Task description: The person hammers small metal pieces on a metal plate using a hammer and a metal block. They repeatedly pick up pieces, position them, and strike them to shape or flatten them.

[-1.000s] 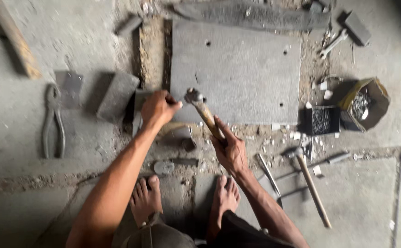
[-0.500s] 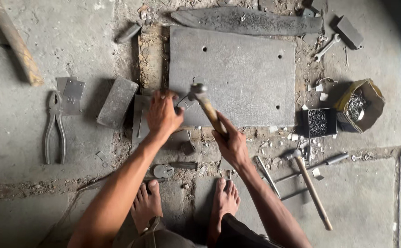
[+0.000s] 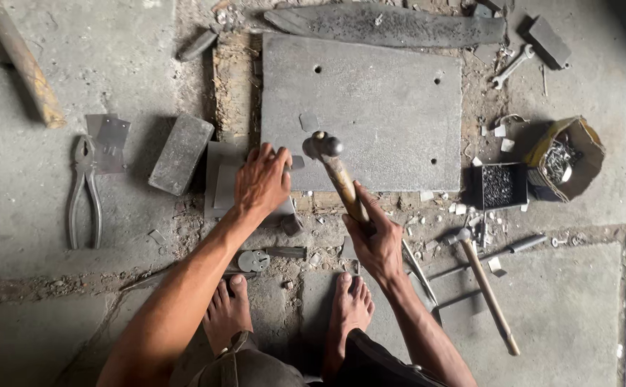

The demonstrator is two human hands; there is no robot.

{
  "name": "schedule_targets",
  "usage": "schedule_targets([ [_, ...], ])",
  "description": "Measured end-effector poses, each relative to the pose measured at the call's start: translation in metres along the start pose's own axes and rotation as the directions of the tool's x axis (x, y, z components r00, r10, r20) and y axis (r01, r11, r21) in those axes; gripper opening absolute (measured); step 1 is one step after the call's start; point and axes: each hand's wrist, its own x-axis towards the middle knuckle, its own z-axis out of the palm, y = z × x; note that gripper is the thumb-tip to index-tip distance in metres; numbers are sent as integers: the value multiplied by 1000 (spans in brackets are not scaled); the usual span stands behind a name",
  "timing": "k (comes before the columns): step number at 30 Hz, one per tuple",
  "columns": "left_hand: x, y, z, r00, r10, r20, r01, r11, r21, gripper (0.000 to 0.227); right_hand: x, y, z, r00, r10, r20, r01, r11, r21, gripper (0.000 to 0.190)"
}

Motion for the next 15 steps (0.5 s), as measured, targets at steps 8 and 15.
schedule_targets([
  [8,10,-19,-18,944,-303,127,309,951,-28,23,17,-5,25,997,-8,70,11,999,-39,56],
  [15,13,-25,-12,942,-306,135,314,949,-40,23,17,-4,36,996,-28,83,28,1000,-6,53],
])
